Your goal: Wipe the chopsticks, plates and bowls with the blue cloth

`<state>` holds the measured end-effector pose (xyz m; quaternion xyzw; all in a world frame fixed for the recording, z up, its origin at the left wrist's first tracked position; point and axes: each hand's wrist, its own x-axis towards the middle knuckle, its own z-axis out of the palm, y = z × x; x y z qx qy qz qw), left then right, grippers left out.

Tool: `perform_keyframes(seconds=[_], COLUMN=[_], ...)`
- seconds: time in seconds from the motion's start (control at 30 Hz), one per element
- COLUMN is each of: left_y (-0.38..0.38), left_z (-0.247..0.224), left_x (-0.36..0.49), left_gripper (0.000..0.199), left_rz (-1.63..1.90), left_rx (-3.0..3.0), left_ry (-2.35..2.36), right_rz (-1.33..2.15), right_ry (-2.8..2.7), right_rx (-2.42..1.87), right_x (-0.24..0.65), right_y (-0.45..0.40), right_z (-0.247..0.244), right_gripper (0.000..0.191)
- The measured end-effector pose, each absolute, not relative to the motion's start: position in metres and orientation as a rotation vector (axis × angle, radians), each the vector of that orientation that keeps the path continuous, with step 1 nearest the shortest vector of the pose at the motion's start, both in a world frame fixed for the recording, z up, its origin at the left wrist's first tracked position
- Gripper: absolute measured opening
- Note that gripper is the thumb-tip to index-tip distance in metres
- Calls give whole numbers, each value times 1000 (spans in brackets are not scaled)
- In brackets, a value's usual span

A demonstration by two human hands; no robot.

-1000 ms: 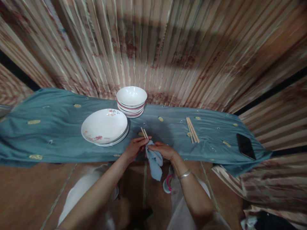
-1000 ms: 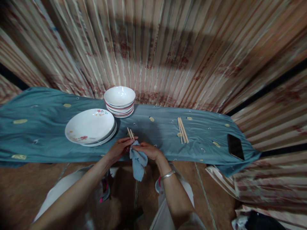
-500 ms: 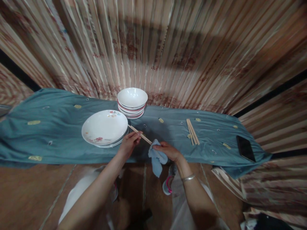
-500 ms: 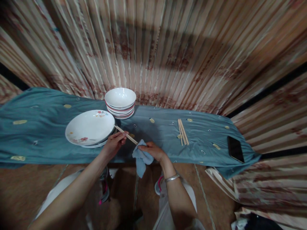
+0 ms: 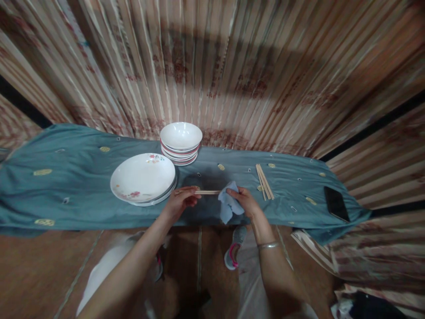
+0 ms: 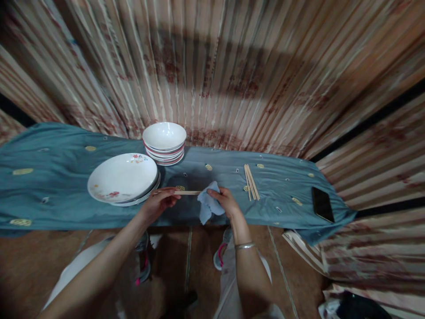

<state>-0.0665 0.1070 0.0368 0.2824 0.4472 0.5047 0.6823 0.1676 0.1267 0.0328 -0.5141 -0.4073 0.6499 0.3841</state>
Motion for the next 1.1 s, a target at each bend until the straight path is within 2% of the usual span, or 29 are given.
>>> perform_keyframes(seconds=[0.27, 0.6, 0.8, 1.1], left_y=[106, 99, 95, 92], left_z=[37, 20, 18, 26], left_x=[-69, -53, -41, -31], left_gripper=[27, 28, 41, 45], left_rz=[1032, 852, 919, 956], left_rx=[639, 1042, 1004, 1025], left_ry=[982, 1034, 1039, 1044], right_rz=[1499, 1430, 1350, 1437], right_ry=[-882, -993, -995, -1094], right_rx=[-1324, -1370, -1390, -1292], right_x=[178, 183, 178, 161], right_y=[131, 137, 145, 148], right_z=[38, 29, 14, 10], right_gripper=[47, 47, 52, 66])
